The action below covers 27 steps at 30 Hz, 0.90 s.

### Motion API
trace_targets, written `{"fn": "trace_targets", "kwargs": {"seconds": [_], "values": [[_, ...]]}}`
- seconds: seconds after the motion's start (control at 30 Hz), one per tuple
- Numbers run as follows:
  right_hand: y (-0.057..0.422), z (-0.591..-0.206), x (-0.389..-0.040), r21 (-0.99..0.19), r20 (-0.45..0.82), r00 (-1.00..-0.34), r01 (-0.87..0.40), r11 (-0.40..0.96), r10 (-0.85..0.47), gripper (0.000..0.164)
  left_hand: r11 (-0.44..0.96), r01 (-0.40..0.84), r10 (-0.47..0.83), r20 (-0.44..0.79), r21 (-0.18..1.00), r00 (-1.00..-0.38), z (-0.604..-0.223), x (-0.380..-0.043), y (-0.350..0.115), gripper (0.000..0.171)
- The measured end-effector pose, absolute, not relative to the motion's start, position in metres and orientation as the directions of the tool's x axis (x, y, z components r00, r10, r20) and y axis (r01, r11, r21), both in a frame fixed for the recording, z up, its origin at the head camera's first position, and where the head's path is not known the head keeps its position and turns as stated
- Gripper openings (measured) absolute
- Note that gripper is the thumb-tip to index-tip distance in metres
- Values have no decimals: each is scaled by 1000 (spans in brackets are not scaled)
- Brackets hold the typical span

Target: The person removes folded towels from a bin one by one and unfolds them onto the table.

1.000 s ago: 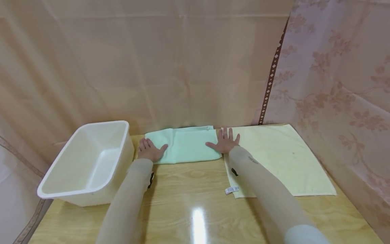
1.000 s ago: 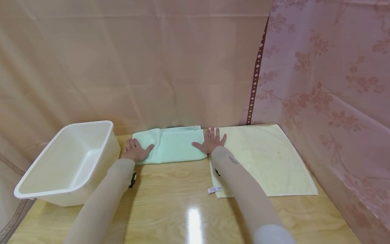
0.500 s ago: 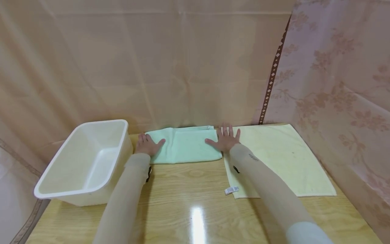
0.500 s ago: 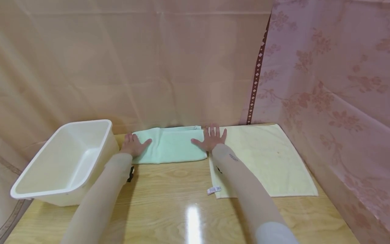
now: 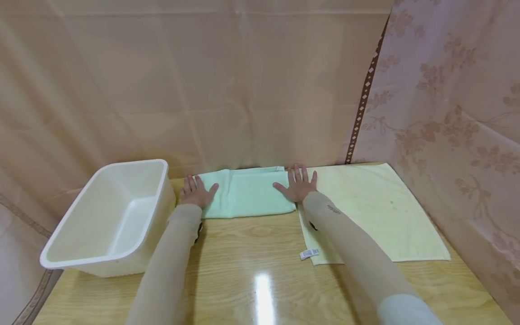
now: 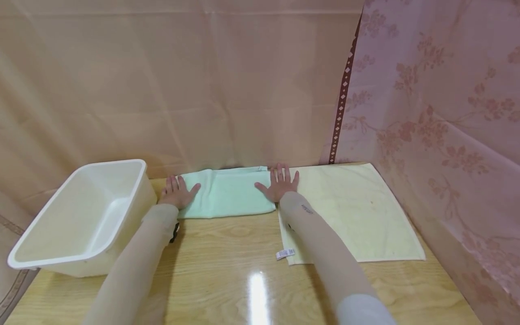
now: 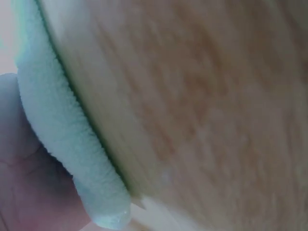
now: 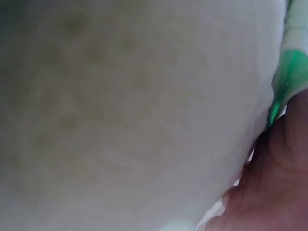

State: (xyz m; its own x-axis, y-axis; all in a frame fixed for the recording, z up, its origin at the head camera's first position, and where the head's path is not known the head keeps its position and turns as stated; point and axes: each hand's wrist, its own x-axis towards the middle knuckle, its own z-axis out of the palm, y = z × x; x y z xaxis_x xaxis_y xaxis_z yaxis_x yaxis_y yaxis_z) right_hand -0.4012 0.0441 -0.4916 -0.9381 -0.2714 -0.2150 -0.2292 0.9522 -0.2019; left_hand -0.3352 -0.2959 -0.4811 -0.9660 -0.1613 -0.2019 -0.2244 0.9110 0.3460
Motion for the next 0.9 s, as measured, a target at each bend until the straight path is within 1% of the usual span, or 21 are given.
{"fn": "trace_targets", "kwargs": {"seconds": [0.1, 0.23, 0.47, 0.63, 0.73, 0.9], "values": [[43, -489, -400, -195, -227, -939, -218, 956, -260, 98, 916, -218, -156, -203, 337, -967, -481, -336, -294, 88], [41, -495, -403, -186, -235, -937, -217, 958, -257, 99, 915, -222, -160, -202, 337, -966, -485, -339, -294, 83], [39, -502, -410, -174, -239, -939, -210, 962, -248, 95, 940, -210, -158, -201, 270, -967, -480, -338, -288, 72], [36, -495, -406, -166, -228, -939, -223, 961, -257, 87, 939, -187, -130, -205, 289, -970, -477, -337, -290, 69], [36, -492, -404, -144, -214, -934, -260, 955, -286, 85, 936, -158, -103, -184, 316, -978, -482, -340, -300, 80], [34, -489, -406, -112, -183, -920, -330, 937, -346, 86, 917, -193, -151, -145, 350, -978, -479, -337, -307, 98]]}}
